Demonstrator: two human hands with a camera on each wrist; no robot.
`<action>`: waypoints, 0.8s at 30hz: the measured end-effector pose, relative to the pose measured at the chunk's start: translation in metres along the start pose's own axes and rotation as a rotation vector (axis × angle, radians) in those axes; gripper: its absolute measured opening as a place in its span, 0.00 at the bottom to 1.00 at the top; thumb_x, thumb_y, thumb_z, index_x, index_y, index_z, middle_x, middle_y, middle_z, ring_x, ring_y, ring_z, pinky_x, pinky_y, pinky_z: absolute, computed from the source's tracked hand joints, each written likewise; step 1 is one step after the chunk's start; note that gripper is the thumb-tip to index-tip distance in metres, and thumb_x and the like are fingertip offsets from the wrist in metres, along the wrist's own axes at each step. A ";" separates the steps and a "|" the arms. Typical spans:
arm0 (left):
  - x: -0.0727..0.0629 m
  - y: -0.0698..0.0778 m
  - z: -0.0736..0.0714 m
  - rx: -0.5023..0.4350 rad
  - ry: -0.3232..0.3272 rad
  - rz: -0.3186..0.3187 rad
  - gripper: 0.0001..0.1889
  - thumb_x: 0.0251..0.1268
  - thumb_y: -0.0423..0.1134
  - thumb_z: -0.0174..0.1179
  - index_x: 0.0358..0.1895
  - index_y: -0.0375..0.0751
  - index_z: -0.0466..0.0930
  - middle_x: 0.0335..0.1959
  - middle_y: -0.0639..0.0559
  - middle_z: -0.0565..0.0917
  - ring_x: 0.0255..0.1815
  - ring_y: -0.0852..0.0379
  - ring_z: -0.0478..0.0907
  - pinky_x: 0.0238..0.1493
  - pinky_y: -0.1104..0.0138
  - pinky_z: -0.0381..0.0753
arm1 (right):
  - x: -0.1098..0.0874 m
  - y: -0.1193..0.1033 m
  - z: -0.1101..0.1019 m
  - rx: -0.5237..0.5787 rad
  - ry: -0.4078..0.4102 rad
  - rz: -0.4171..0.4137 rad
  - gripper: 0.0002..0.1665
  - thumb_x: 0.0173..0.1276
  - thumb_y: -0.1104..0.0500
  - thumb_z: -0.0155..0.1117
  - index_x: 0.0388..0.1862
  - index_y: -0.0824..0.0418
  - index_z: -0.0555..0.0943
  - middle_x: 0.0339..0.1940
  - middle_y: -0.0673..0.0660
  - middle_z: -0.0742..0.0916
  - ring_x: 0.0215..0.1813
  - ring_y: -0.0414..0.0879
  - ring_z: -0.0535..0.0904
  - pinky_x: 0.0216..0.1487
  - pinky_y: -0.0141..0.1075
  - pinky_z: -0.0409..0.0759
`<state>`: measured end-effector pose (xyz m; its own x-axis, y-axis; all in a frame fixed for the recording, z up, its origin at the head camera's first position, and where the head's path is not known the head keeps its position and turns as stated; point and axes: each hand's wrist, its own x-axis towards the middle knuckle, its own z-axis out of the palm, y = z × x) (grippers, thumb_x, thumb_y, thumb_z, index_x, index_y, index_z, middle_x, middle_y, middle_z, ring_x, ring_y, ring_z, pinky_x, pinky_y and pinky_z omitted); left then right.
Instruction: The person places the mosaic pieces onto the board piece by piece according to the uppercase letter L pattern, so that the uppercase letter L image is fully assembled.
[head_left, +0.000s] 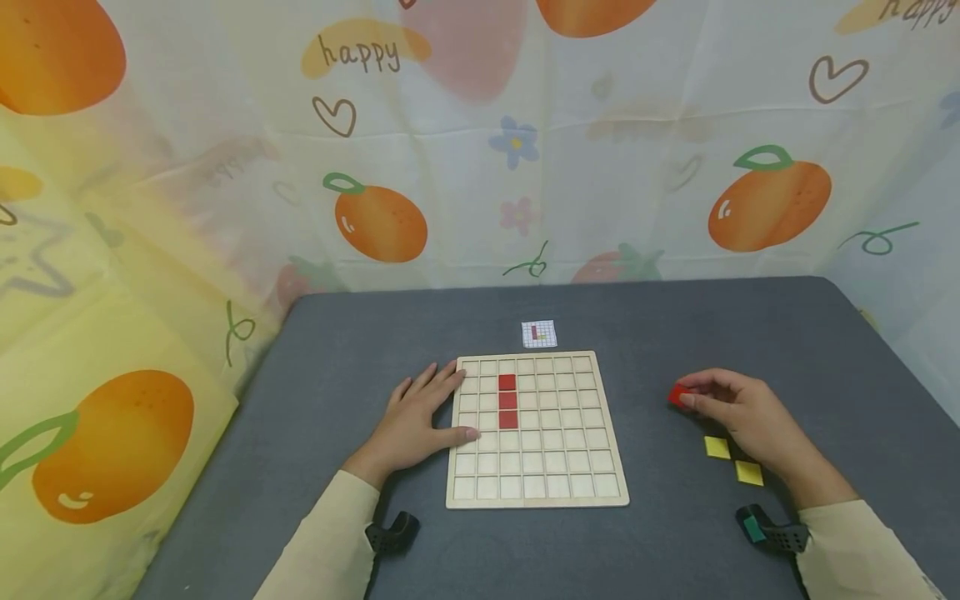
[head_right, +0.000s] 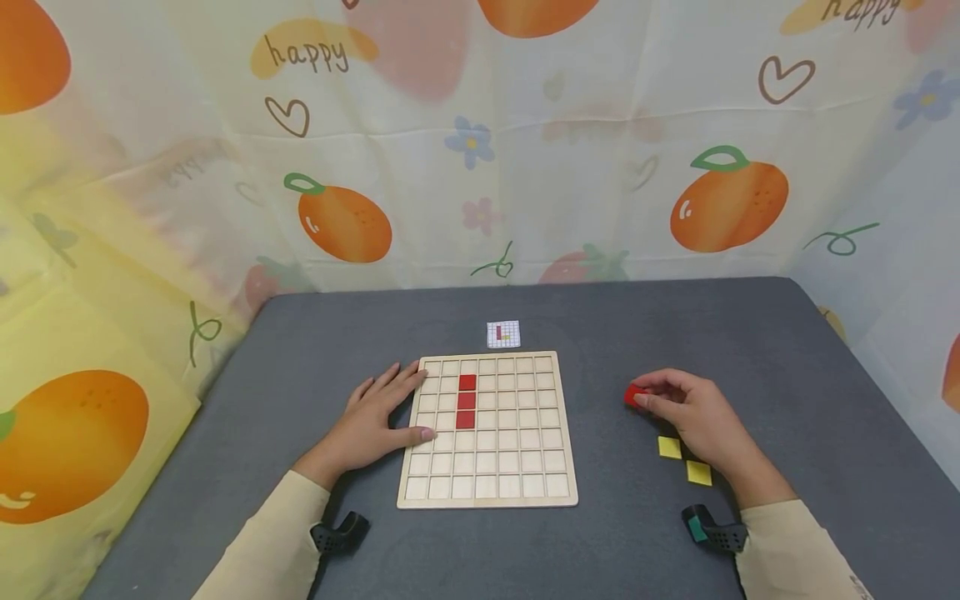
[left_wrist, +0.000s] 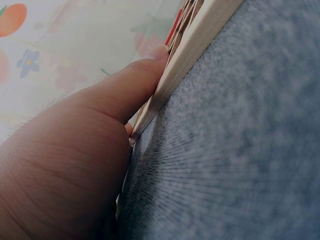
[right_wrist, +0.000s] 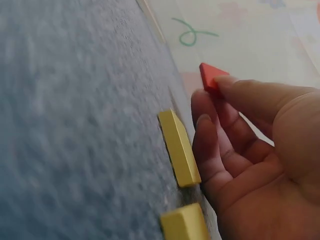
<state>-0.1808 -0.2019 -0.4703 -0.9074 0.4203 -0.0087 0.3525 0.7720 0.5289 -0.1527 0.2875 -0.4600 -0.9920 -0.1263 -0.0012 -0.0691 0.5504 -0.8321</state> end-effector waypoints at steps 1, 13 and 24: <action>0.000 0.000 0.000 -0.001 0.001 0.001 0.55 0.66 0.70 0.72 0.89 0.51 0.58 0.90 0.53 0.54 0.90 0.44 0.43 0.82 0.36 0.35 | 0.000 -0.001 0.000 0.018 -0.006 -0.004 0.18 0.83 0.56 0.70 0.63 0.66 0.86 0.50 0.59 0.91 0.45 0.47 0.86 0.43 0.35 0.86; 0.000 -0.001 0.001 -0.001 0.001 0.001 0.55 0.66 0.70 0.71 0.90 0.51 0.58 0.90 0.54 0.53 0.90 0.44 0.42 0.82 0.37 0.35 | -0.003 -0.025 0.017 0.198 -0.072 -0.047 0.17 0.81 0.62 0.70 0.61 0.70 0.84 0.49 0.63 0.90 0.47 0.49 0.90 0.48 0.38 0.89; -0.001 0.000 -0.001 -0.004 0.002 -0.003 0.55 0.66 0.69 0.72 0.89 0.50 0.58 0.90 0.52 0.54 0.90 0.44 0.42 0.82 0.37 0.35 | -0.002 -0.050 0.054 0.250 -0.119 -0.133 0.11 0.78 0.67 0.72 0.56 0.68 0.87 0.48 0.59 0.91 0.46 0.51 0.90 0.48 0.39 0.89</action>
<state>-0.1803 -0.2022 -0.4695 -0.9090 0.4167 -0.0088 0.3485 0.7715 0.5322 -0.1411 0.2156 -0.4482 -0.9556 -0.2877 0.0646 -0.1551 0.3042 -0.9399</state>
